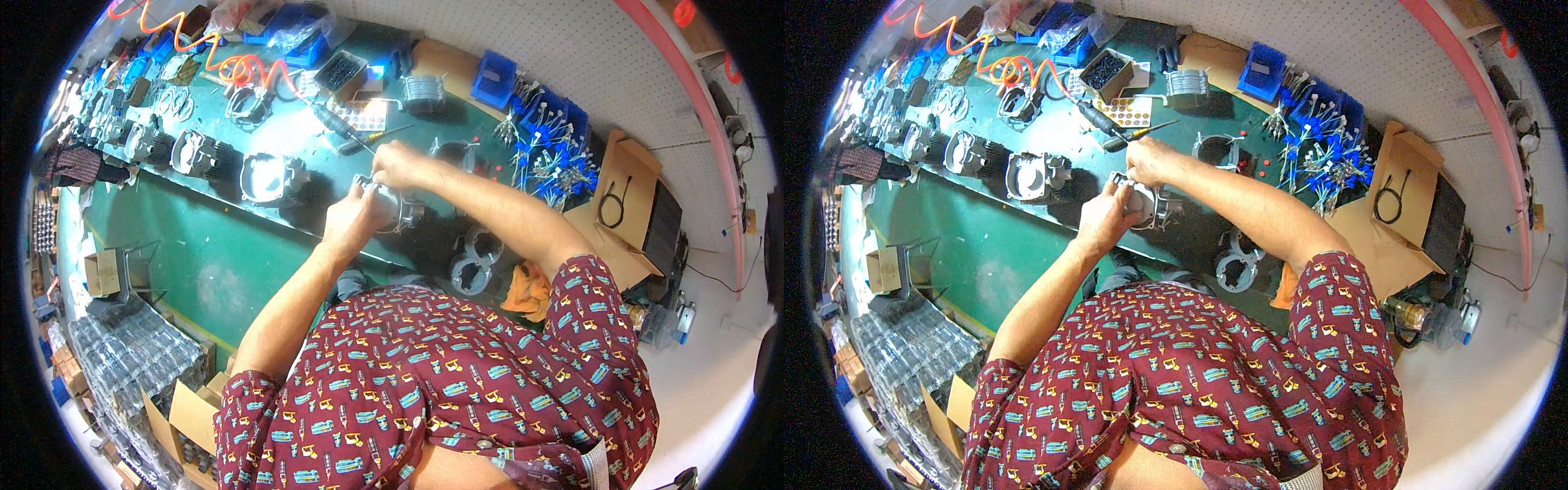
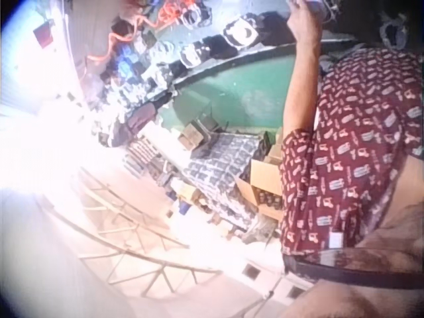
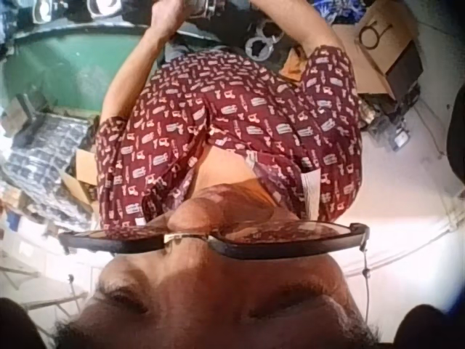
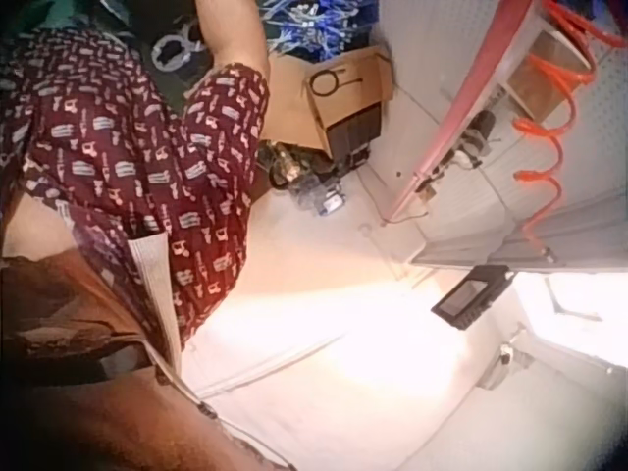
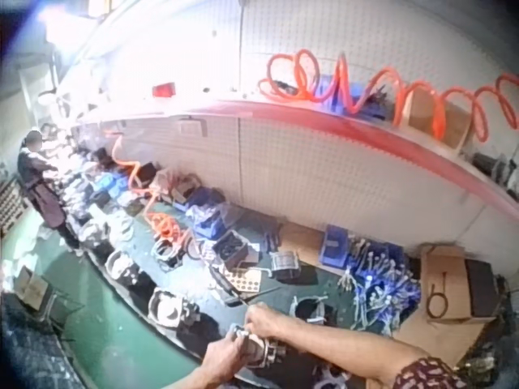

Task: The person assembles small electrical components on a workbench. They place circular white parts into metal housings, then use a cordless drill to fasten screws. The person repeats this process for several units, moving finished assemblies aside.

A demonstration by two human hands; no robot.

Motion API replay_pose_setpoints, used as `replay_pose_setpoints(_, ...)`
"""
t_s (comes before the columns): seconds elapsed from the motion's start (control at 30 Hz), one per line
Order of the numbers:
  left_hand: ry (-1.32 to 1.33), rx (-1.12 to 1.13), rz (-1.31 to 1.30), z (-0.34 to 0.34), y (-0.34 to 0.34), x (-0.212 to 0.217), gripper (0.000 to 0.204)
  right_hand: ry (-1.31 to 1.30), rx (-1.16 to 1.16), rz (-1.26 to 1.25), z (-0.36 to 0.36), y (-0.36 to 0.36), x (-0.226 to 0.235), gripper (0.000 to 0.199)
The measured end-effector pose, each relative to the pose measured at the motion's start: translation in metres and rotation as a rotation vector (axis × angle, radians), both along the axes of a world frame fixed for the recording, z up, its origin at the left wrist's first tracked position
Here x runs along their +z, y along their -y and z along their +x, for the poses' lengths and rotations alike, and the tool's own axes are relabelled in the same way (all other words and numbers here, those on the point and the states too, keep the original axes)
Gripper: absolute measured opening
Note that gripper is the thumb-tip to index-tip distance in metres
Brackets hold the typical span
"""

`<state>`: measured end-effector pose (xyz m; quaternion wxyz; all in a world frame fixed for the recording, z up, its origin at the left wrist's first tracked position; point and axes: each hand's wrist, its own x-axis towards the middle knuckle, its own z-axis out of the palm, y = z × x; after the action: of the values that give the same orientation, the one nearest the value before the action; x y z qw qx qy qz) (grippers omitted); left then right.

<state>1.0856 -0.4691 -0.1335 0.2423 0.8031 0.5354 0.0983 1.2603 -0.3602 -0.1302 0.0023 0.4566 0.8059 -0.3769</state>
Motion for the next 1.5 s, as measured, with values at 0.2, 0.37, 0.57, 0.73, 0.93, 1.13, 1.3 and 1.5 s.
replay_pose_setpoints(0.2, -0.013, 0.006, 0.063, 0.001, 0.004, -0.002, 0.067, 0.093, -0.033, 0.169, -0.009, 0.017, 0.01, 0.018)
replay_pose_setpoints(0.37, -0.043, -0.001, 0.042, 0.0, 0.004, -0.001, 0.065, 0.103, -0.017, 0.267, -0.009, 0.026, 0.0, 0.024)
replay_pose_setpoints(0.57, -0.017, 0.045, 0.093, -0.003, 0.008, -0.009, 0.059, -0.234, -0.254, -0.006, 0.055, 0.032, -0.018, 0.03)
replay_pose_setpoints(0.73, 0.005, 0.06, 0.097, -0.001, 0.007, -0.006, 0.057, -0.309, -0.38, -0.15, 0.056, 0.048, -0.034, 0.027)
replay_pose_setpoints(0.93, 0.011, 0.059, 0.074, -0.003, 0.008, -0.004, 0.057, -0.344, -0.459, -0.238, 0.049, 0.049, -0.032, 0.024)
replay_pose_setpoints(1.13, -0.004, 0.059, 0.026, -0.001, 0.007, 0.001, 0.058, -0.296, -0.506, -0.389, 0.052, 0.04, -0.034, 0.021)
replay_pose_setpoints(1.3, 0.001, 0.005, 0.137, -0.004, 0.006, -0.005, 0.055, -0.308, -0.471, -0.37, 0.052, 0.039, -0.035, 0.023)
replay_pose_setpoints(1.5, -0.004, 0.026, 0.078, -0.002, 0.004, 0.002, 0.057, -0.219, -0.255, 0.383, 0.004, 0.046, -0.008, 0.035)
